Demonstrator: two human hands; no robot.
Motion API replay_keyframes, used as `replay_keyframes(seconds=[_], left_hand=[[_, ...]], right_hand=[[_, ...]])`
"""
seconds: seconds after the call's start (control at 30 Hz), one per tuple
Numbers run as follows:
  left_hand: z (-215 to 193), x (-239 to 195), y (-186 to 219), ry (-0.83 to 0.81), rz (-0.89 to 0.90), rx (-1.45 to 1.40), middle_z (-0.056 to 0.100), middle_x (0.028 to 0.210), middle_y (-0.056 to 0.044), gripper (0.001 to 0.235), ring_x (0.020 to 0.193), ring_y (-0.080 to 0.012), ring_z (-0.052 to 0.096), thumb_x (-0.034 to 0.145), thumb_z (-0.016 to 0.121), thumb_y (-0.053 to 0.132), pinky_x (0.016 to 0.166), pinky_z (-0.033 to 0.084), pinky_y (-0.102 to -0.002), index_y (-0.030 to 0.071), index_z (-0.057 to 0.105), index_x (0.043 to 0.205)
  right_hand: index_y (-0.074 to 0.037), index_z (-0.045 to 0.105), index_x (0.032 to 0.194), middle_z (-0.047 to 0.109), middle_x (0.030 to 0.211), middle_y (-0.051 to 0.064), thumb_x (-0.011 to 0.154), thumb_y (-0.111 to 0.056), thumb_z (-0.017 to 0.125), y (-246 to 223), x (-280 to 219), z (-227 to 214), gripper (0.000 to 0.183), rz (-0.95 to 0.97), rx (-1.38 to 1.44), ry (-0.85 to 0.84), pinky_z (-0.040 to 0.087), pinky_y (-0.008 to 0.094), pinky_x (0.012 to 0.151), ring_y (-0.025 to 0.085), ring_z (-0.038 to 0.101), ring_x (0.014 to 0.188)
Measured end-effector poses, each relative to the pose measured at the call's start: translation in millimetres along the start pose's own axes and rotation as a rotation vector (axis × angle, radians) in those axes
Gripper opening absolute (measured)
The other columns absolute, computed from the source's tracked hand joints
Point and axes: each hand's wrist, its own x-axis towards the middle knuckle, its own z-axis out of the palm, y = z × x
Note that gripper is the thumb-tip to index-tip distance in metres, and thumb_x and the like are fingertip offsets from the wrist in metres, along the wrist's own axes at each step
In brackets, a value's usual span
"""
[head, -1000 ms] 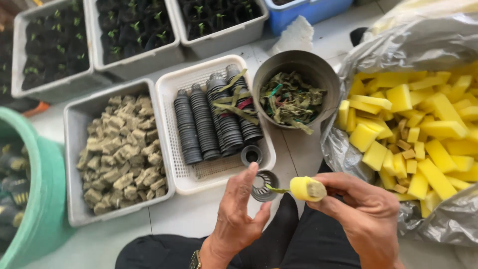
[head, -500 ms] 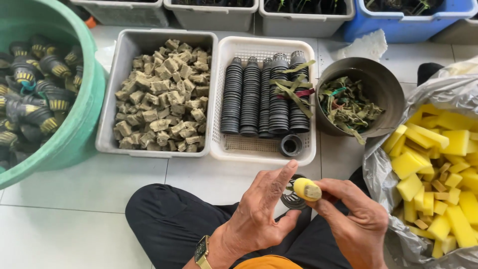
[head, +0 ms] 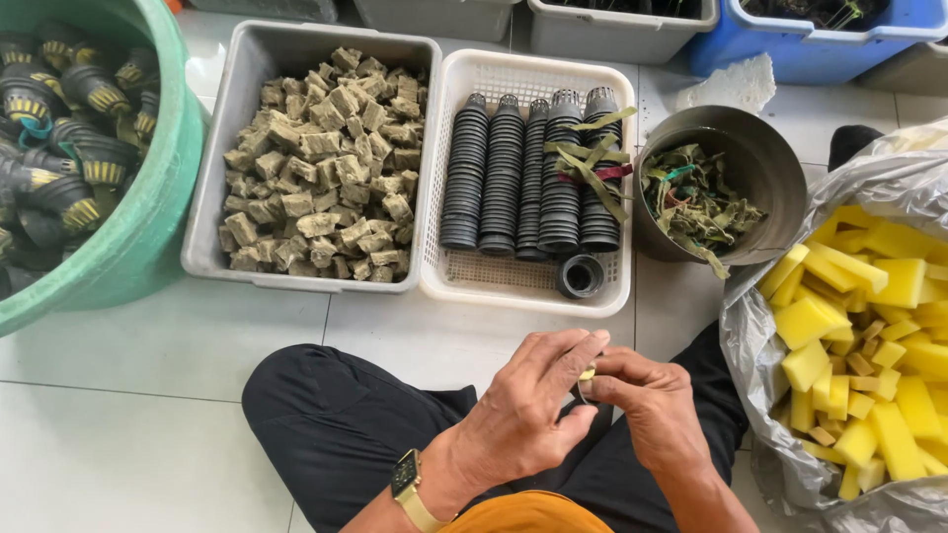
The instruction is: The person sits on the floor and assembles hydroponic net pots, inserting yellow foam cubes into black plastic net cups and fitting green ribbon ties around them. They place finished cups into a green basin and trays of seedling cubes sit nearby, working through the components one at a time.
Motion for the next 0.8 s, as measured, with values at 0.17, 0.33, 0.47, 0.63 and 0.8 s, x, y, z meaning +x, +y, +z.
replay_keyframes(seconds=[0.17, 0.33, 0.47, 0.63, 0.8], left_hand=[[-6, -12, -21, -0.024, -0.098, -0.011, 0.064, 0.128, -0.019, 0.062, 0.117, -0.0365, 0.063, 0.076, 0.078, 0.006, 0.102, 0.052, -0.044, -0.001, 0.06, 0.135], [0, -21, -26, -0.022, -0.133, -0.041, 0.072, 0.118, -0.016, 0.051, 0.109, -0.0332, 0.068, 0.079, 0.076, 0.005, 0.098, 0.053, -0.042, -0.001, 0.064, 0.128], [3, -20, -25, -0.048, -0.123, -0.029, 0.073, 0.116, -0.015, 0.05, 0.105, -0.0326, 0.068, 0.078, 0.077, 0.004, 0.095, 0.054, -0.042, -0.001, 0.065, 0.127], [2, -22, -19, -0.049, -0.131, 0.015, 0.073, 0.114, -0.015, 0.05, 0.1, -0.0316, 0.068, 0.078, 0.079, 0.008, 0.092, 0.055, -0.041, -0.001, 0.065, 0.126], [9, -24, -15, 0.038, -0.081, 0.07, 0.074, 0.106, -0.016, 0.047, 0.097, -0.0315, 0.07, 0.078, 0.079, 0.008, 0.097, 0.052, -0.046, -0.004, 0.066, 0.121]], right_hand=[[0.008, 0.079, 0.096, 0.073, 0.097, 0.01, 0.077, 0.014, 0.07, 12, 0, -8, 0.022, 0.075, 0.118, 0.032, 0.053, 0.028, 0.072, 0.017, 0.066, 0.082], [0.011, 0.079, 0.094, 0.074, 0.105, 0.013, 0.077, 0.01, 0.071, -1, -8, -13, 0.019, 0.022, 0.031, -0.044, 0.052, 0.027, 0.076, 0.017, 0.066, 0.087], [0.012, 0.079, 0.089, 0.072, 0.111, 0.015, 0.074, 0.008, 0.072, -16, -12, -10, 0.017, 0.0, -0.101, -0.066, 0.054, 0.029, 0.076, 0.018, 0.067, 0.089], [0.013, 0.077, 0.087, 0.071, 0.117, 0.016, 0.074, 0.01, 0.071, -12, -19, -5, 0.014, -0.065, -0.098, -0.067, 0.054, 0.03, 0.077, 0.019, 0.067, 0.092], [0.011, 0.074, 0.095, 0.069, 0.122, 0.014, 0.079, 0.012, 0.067, 5, -23, -3, 0.017, -0.101, 0.067, 0.102, 0.055, 0.029, 0.084, 0.018, 0.068, 0.1]])
